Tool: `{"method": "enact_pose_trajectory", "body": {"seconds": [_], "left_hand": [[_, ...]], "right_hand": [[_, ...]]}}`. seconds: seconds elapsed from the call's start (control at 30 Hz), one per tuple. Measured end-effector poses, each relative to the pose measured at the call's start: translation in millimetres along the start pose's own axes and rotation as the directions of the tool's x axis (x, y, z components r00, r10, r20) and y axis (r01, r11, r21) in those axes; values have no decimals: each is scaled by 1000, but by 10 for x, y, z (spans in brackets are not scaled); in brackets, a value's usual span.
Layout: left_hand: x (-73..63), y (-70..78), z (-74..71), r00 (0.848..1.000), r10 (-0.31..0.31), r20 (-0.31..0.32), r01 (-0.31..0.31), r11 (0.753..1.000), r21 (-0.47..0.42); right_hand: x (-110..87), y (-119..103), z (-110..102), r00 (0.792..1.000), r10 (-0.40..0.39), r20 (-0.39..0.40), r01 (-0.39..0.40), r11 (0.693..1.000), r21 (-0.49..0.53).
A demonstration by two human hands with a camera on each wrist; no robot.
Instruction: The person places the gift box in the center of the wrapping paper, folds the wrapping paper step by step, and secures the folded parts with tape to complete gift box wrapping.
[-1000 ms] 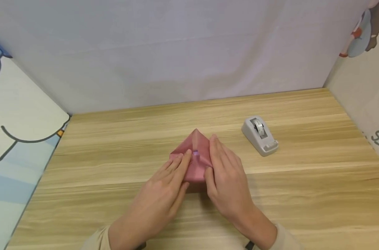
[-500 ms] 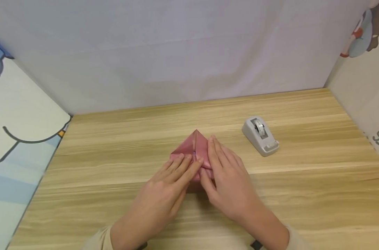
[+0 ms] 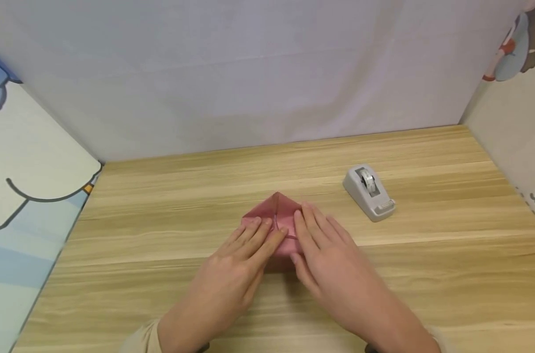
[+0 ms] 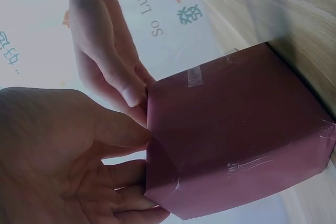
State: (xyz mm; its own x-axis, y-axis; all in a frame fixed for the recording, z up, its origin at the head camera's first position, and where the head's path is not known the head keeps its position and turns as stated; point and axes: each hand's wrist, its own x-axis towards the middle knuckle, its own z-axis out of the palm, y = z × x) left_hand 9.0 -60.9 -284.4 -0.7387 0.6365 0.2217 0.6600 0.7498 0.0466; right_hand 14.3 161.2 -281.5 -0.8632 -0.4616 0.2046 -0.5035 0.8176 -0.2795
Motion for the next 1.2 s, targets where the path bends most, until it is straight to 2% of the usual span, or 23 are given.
{"method": "enact_pose_trajectory", "body": {"seconds": [0.17, 0.37, 0.53, 0.73, 0.8, 0.93, 1.1, 1.2], "left_hand": [[-2, 1, 11, 1000, 8, -1, -8, 1000, 27], [-6, -15, 22, 997, 68, -18, -67, 995, 74], [-13, -5, 20, 995, 103, 1, -102, 983, 150], [-19, 26, 22, 993, 115, -14, -109, 971, 214], [-19, 34, 25, 993, 117, -22, -109, 967, 230], [-33, 51, 40, 994, 111, -23, -101, 960, 261], [-48, 61, 48, 991, 128, -33, -115, 957, 265], [-49, 58, 46, 988, 152, -41, -136, 955, 264]], "right_hand": [[-13, -10, 43, 998, -71, 0, 70, 993, -94], [-5, -54, 118, 993, -113, -14, 108, 972, -211], [-22, -78, 111, 995, -102, -11, 96, 967, -234], [-190, -86, 19, 996, -89, 23, 92, 958, -270], [-221, -41, -23, 996, -82, 31, 87, 968, -237], [-223, 95, -112, 996, -78, 44, 82, 993, -90], [-171, 232, -209, 993, -114, 25, 113, 993, 38], [-46, 279, -316, 995, -96, -32, 98, 992, 77]]}}
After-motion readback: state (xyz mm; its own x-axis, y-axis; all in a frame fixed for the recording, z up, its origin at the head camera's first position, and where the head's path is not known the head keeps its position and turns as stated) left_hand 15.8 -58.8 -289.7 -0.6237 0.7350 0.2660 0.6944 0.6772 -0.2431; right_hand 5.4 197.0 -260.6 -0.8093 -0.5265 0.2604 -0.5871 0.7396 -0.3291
